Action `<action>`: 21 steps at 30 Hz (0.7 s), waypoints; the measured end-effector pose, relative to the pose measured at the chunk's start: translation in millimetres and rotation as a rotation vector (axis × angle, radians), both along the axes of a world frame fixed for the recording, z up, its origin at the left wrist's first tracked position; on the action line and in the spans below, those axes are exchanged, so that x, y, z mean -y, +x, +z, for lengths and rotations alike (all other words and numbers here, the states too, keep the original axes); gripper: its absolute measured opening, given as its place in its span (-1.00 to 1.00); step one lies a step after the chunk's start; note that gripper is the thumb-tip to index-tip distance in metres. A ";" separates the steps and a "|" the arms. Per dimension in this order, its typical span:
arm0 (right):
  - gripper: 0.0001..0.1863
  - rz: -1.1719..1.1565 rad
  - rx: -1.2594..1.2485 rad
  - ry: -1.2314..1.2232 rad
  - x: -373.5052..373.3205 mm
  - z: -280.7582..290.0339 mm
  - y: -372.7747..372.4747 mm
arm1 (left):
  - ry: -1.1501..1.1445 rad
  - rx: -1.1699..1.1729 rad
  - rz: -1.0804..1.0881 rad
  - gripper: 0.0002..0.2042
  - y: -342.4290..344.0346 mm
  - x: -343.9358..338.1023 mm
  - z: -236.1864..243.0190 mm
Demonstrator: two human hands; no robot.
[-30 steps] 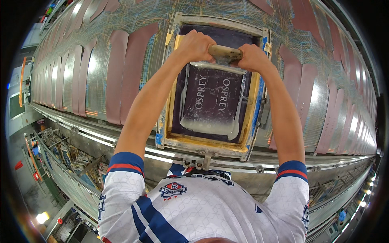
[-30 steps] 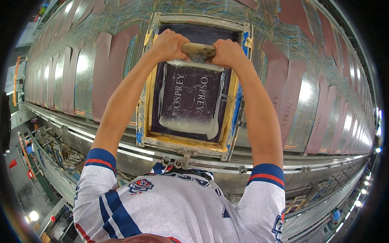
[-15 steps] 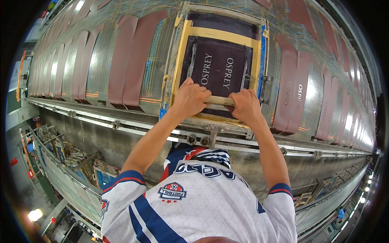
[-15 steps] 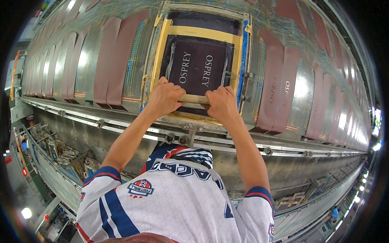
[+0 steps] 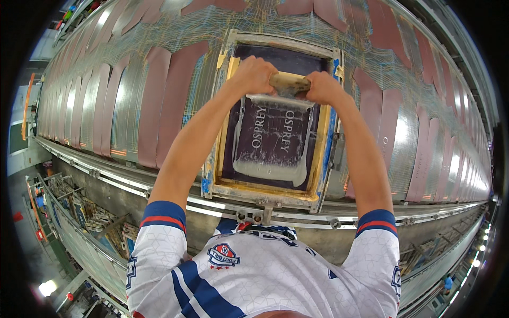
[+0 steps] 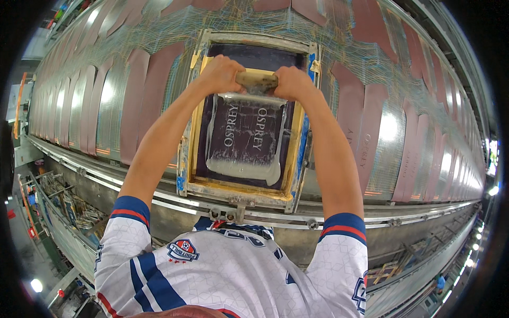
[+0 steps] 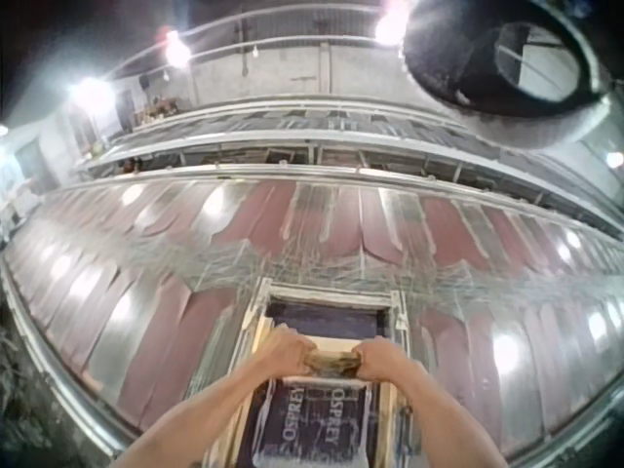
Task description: The person repeatedly uses a squeegee to pull white ink across a screen-printing frame labeled 'OSPREY' over a moving conveyor of fabric panels. The person maintains a steady rhythm, repositioning the squeegee and frame as needed to continue the printing stroke.
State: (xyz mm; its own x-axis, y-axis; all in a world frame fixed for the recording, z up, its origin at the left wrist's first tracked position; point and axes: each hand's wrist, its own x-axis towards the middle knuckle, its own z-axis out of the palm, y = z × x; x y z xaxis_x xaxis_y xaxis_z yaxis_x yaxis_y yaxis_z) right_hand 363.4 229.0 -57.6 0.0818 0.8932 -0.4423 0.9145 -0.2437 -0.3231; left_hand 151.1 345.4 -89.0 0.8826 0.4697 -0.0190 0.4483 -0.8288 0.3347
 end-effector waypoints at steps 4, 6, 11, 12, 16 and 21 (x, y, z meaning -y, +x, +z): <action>-0.56 -0.022 -0.022 -0.002 -43.0 -9.8 29.1 | 0.029 -0.043 0.032 -0.54 30.0 -38.7 5.7; -0.56 -0.028 -0.048 -0.004 -49.3 -13.3 32.4 | -0.001 -0.048 0.053 -0.55 32.6 -43.2 2.0; -0.60 0.033 -0.035 0.121 -30.3 -16.0 15.3 | 0.050 0.056 0.069 -0.59 13.2 -23.5 -12.4; -0.61 0.053 -0.007 0.140 -17.6 -14.2 7.8 | 0.064 0.098 0.072 -0.61 7.3 -13.1 -8.9; -0.67 0.083 0.051 0.156 73.3 -22.0 -40.7 | -0.005 0.025 -0.017 -0.69 -42.6 70.5 2.6; -0.67 0.120 0.034 0.192 213.7 -15.4 -134.3 | 0.050 0.040 -0.029 -0.73 -138.8 214.6 1.9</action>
